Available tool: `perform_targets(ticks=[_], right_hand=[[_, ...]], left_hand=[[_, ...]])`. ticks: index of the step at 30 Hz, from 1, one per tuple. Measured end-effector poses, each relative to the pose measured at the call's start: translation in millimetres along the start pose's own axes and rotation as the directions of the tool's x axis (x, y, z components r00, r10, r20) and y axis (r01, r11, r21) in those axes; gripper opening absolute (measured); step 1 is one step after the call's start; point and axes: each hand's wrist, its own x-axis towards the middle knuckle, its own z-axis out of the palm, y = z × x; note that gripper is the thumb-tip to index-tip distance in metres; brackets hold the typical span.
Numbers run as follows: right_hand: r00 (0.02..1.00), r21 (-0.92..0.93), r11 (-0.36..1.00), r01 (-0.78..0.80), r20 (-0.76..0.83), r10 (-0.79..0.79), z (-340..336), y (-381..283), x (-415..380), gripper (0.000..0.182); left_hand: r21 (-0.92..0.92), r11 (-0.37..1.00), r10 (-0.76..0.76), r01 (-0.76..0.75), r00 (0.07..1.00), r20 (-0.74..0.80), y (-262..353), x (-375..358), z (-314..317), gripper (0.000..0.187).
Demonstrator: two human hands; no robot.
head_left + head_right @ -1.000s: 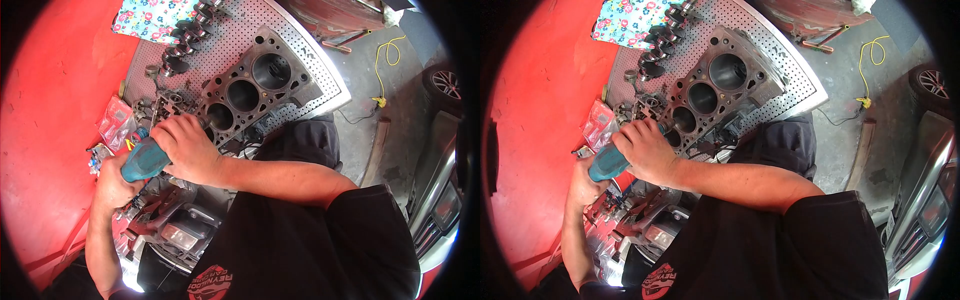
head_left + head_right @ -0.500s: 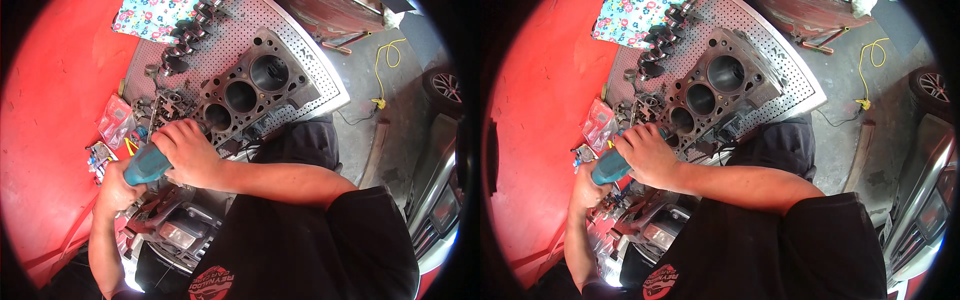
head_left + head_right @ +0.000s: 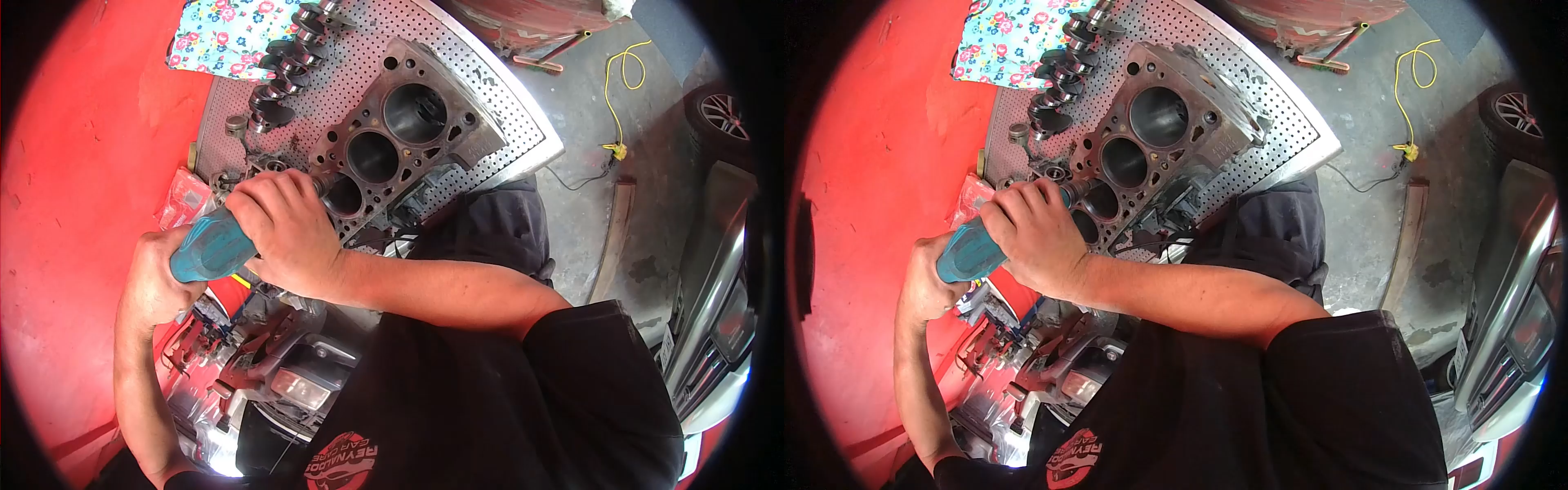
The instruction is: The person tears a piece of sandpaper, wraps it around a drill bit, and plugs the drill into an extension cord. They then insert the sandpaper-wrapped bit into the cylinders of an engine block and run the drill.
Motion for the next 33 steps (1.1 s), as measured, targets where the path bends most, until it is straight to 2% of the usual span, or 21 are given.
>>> perform_targets(ticks=[4,7,8,12,17,19,25,29,33], right_hand=[[0.997,0.023,1.0,-0.014,0.081,0.012,7.9,0.0,-2.9,0.081],[0.986,0.055,0.998,-0.03,0.166,0.02,9.5,-4.7,-9.1,0.079],[0.981,0.064,0.997,-0.033,0.194,0.02,8.4,-5.9,-11.0,0.078],[0.949,0.04,0.998,-0.048,0.312,0.033,-0.5,-10.0,-18.1,0.075],[0.926,0.028,0.999,-0.044,0.376,0.03,-15.2,-7.8,-24.2,0.073],[0.939,0.03,0.999,-0.043,0.343,0.03,-12.3,-4.6,-25.0,0.073],[0.982,0.039,0.999,-0.004,0.188,-0.003,3.9,7.2,-13.2,0.075],[0.992,-0.013,1.0,0.024,0.122,-0.022,0.6,9.0,-12.5,0.075],[0.995,-0.009,1.0,0.027,0.099,-0.026,-3.8,10.7,-14.8,0.074]], left_hand=[[-0.061,0.994,-0.09,0.088,0.996,-0.023,-10.9,-13.9,10.6,0.027],[-0.177,0.973,-0.156,0.147,0.987,-0.041,-16.8,-29.4,25.6,0.03],[-0.143,0.975,-0.169,0.168,0.986,0.006,-10.9,-32.1,24.8,0.032],[-0.247,0.924,-0.291,0.293,0.956,0.046,-5.1,-45.4,43.2,0.033],[-0.313,0.914,-0.255,0.257,0.966,0.045,-1.7,-50.3,60.2,0.034],[-0.271,0.921,-0.278,0.281,0.959,0.051,-2.4,-46.0,59.4,0.033],[-0.137,0.962,-0.244,0.235,0.968,-0.056,-3.1,-28.7,43.6,0.031],[-0.081,0.993,-0.094,0.086,0.991,-0.096,-8.3,-20.5,39.8,0.028],[-0.048,0.998,-0.043,0.037,0.991,-0.125,-0.5,-17.0,41.8,0.026]])
